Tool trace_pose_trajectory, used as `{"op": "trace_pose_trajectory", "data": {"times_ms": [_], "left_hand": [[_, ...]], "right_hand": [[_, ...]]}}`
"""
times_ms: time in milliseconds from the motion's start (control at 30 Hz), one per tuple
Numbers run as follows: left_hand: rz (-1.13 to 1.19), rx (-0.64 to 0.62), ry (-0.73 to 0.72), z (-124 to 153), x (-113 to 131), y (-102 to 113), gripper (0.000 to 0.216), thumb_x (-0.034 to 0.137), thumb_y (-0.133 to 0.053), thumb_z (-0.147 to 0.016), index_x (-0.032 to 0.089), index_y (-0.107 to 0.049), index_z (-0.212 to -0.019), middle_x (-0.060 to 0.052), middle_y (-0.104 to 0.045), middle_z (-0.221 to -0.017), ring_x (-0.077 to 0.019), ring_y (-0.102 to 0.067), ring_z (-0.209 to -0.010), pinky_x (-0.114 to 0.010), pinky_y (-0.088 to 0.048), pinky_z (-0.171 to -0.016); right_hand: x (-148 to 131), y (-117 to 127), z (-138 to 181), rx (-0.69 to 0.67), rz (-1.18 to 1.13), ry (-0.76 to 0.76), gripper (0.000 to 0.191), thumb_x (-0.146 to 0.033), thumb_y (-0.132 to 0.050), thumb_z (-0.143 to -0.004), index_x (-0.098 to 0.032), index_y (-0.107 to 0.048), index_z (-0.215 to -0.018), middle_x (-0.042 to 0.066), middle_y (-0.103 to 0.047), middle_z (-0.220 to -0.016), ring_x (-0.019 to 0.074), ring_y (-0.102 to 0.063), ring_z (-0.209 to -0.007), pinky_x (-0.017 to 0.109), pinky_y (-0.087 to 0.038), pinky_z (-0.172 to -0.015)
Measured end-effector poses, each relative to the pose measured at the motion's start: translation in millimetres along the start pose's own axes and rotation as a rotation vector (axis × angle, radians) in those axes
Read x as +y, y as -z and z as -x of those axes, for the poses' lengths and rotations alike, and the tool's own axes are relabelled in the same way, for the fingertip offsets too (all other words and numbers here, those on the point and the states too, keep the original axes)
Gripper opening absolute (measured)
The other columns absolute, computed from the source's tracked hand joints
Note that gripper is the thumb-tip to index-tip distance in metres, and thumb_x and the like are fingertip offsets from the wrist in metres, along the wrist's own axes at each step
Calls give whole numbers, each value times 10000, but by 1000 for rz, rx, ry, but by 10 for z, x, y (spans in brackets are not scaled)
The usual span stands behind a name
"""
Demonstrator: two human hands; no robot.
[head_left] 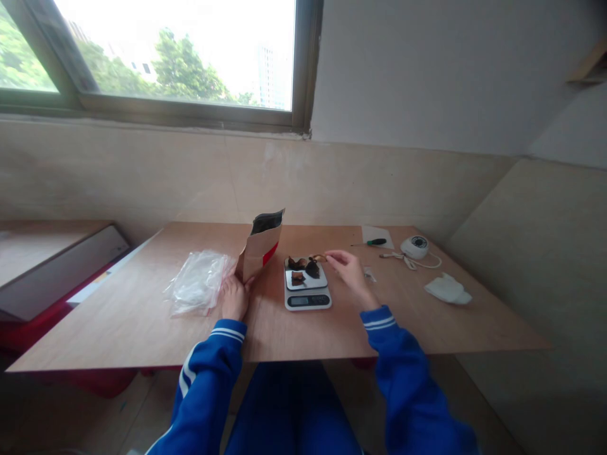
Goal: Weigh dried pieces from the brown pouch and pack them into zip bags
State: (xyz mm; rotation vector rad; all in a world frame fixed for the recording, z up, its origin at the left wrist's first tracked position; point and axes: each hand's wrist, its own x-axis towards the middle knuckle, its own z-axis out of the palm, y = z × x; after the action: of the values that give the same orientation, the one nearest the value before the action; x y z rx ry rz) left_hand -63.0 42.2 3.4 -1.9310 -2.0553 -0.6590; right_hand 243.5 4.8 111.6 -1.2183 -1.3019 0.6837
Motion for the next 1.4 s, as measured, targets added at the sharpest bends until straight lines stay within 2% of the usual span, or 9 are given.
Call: {"op": "trace_pose_trajectory", "data": {"times_ms": [233, 400, 567, 767, 933, 1100, 1200, 1300, 1400], "left_hand": [[3, 19, 0, 6, -3, -15, 614, 487, -287, -940, -55, -482, -1150, -300, -598, -1060, -362, -598, -1023, -449, -469, -856], [37, 17, -4, 9, -12, -10, 637, 505, -271, -939, -64, -487, -1128, -312, -586, -1061, -374, -580, -1046, -463, -457, -876], [39, -4, 11, 5, 1, 34, 626, 503, -311, -929, -61, -487, -1138, -301, -598, -1034, -382, -591, -1032, -463, -470, -855], [64, 15, 29, 15, 19, 38, 590, 496, -335, -921, -26, -488, -1149, -284, -603, -1057, -375, -595, -1040, -464, -476, -847], [12, -30, 60, 28, 40, 52, 580, 505, -335, -918, -16, -505, -1107, -269, -600, -1045, -368, -588, -1042, -463, -470, -850], [4, -46, 97, 12, 63, 108, 544, 505, -345, -909, 11, -520, -1056, -255, -613, -1026, -361, -595, -1014, -454, -461, -851], [12, -71, 115, 0, 69, 142, 552, 518, -355, -898, 13, -523, -1044, -262, -615, -1023, -369, -596, -1010, -456, -462, -839], [36, -65, 153, -18, 86, 154, 553, 532, -365, -883, 24, -524, -1034, -254, -623, -990, -374, -606, -979, -474, -466, -821], [34, -90, 191, -67, 132, 163, 581, 518, -378, -878, -18, -518, -1053, -289, -615, -1006, -399, -601, -1000, -495, -463, -829]], "right_hand": [[427, 51, 403, -24, 158, 7, 317, -460, -639, -774, -161, -722, -839, 108, -739, -851, 230, -660, -740, 358, -517, -696], [499, -77, 397, 73, 314, 57, 347, -489, -572, -826, -172, -700, -885, 91, -718, -817, 203, -615, -676, 324, -489, -643], [583, -161, 355, 85, 446, 105, 337, -487, -527, -860, -193, -692, -857, 82, -705, -801, 224, -627, -729, 338, -487, -681], [530, -78, 480, 123, 326, 137, 351, -467, -497, -882, -170, -677, -928, 118, -708, -952, 243, -643, -865, 360, -503, -782], [526, -1, 722, 165, 254, 8, 397, -489, -452, -896, -162, -673, -936, 131, -715, -974, 238, -655, -830, 340, -509, -722], [664, -4, 931, 129, 109, -146, 426, -558, -506, -851, -170, -676, -890, 112, -725, -884, 241, -668, -794, 337, -521, -700], [702, 7, 977, 152, 45, -216, 452, -593, -510, -837, -174, -675, -879, 94, -712, -795, 227, -644, -702, 311, -502, -598], [699, 21, 982, 174, 26, -244, 474, -612, -503, -833, -173, -673, -894, 75, -686, -733, 194, -584, -593, 280, -447, -491], [699, 22, 979, 171, 47, -227, 484, -618, -503, -829, -170, -673, -893, 64, -673, -701, 187, -574, -575, 273, -436, -485]]}}
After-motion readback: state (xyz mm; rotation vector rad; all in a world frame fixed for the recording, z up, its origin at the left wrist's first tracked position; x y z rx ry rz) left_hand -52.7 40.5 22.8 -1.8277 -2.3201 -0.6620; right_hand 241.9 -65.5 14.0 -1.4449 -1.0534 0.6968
